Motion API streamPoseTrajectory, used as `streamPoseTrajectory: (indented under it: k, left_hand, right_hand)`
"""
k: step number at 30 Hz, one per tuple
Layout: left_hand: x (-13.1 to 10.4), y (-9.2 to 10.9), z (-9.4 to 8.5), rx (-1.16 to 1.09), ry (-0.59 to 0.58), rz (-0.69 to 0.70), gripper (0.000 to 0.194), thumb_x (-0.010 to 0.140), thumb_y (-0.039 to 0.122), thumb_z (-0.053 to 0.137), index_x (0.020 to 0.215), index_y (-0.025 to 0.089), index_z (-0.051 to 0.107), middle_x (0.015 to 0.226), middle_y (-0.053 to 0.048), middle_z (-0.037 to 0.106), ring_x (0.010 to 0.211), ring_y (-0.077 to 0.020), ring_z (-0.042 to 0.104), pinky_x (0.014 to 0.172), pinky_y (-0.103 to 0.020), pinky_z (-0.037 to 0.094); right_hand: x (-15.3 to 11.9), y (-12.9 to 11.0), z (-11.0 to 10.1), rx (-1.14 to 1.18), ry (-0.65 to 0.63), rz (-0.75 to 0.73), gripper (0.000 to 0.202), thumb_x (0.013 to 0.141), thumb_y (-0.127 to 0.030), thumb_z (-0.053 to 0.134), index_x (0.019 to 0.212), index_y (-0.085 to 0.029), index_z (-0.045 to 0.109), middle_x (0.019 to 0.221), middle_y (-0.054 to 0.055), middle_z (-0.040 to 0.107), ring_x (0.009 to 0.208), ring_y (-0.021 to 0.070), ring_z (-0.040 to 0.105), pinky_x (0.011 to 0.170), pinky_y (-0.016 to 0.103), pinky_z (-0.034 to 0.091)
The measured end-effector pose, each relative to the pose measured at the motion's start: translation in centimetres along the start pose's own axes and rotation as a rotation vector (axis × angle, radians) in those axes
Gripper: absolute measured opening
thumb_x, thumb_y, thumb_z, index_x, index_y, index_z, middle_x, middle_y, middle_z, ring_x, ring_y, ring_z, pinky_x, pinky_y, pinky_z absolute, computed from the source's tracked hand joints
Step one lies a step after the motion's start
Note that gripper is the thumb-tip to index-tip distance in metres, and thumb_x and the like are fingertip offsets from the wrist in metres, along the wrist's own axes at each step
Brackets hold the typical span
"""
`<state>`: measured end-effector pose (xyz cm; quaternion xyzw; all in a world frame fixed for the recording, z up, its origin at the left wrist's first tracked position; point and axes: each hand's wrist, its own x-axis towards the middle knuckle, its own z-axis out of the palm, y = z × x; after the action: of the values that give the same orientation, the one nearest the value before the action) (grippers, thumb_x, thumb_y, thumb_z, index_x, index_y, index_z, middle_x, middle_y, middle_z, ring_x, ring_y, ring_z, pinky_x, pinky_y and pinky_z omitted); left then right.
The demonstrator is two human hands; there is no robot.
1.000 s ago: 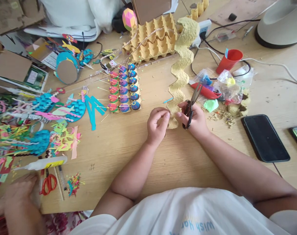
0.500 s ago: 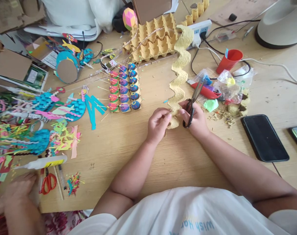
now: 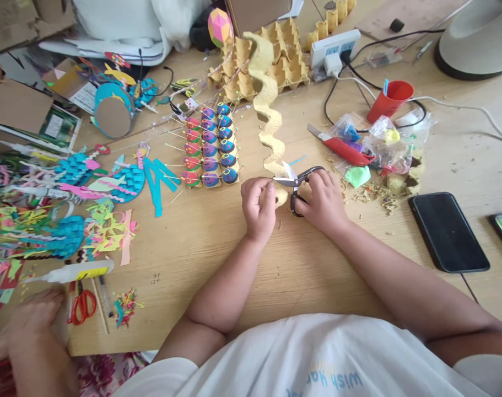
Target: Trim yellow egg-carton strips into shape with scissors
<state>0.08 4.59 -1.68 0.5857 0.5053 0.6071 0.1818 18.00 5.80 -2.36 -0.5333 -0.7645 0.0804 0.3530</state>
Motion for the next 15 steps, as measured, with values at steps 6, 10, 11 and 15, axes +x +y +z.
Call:
streamPoseTrajectory:
  k: [6, 10, 11, 15]
  left_hand:
    - [0.0, -0.03, -0.17, 0.009, -0.006, 0.049, 0.025, 0.107, 0.045, 0.059, 0.101, 0.025, 0.074, 0.1, -0.005, 0.074, 0.103, -0.021, 0.066, 0.098, -0.037, 0.051]
    - [-0.1, -0.18, -0.11, -0.047, -0.013, -0.036, 0.029, 0.106, 0.049, 0.06, 0.1, 0.025, 0.074, 0.1, -0.006, 0.074, 0.103, -0.0216, 0.067, 0.094, -0.036, 0.052]
    - [-0.13, -0.22, -0.1, -0.064, -0.013, -0.056, 0.029, 0.106, 0.05, 0.06, 0.098, 0.025, 0.073, 0.098, -0.006, 0.073, 0.101, -0.0213, 0.067, 0.092, -0.036, 0.052]
    - [-0.22, -0.4, -0.11, -0.084, -0.018, -0.122, 0.035, 0.105, 0.056, 0.058, 0.095, 0.025, 0.071, 0.095, -0.005, 0.069, 0.096, -0.0202, 0.066, 0.086, -0.034, 0.052]
  right_hand:
    - [0.36, -0.24, -0.51, -0.025, -0.053, 0.005, 0.026, 0.081, -0.031, 0.072, 0.104, -0.022, 0.063, 0.111, 0.014, 0.073, 0.107, 0.0354, 0.063, 0.095, 0.048, 0.05]
    - [0.56, -0.28, -0.75, -0.06, -0.082, 0.017, 0.021, 0.081, -0.033, 0.075, 0.096, -0.023, 0.064, 0.099, 0.011, 0.074, 0.098, 0.0336, 0.064, 0.089, 0.045, 0.049]
    - [0.58, -0.27, -0.79, -0.067, -0.084, 0.018, 0.021, 0.082, -0.034, 0.075, 0.095, -0.023, 0.064, 0.096, 0.01, 0.074, 0.096, 0.033, 0.064, 0.087, 0.045, 0.049]
    - [0.54, -0.28, -1.02, -0.109, -0.077, 0.006, 0.02, 0.087, -0.04, 0.076, 0.092, -0.024, 0.065, 0.09, 0.009, 0.074, 0.089, 0.0311, 0.064, 0.079, 0.041, 0.045]
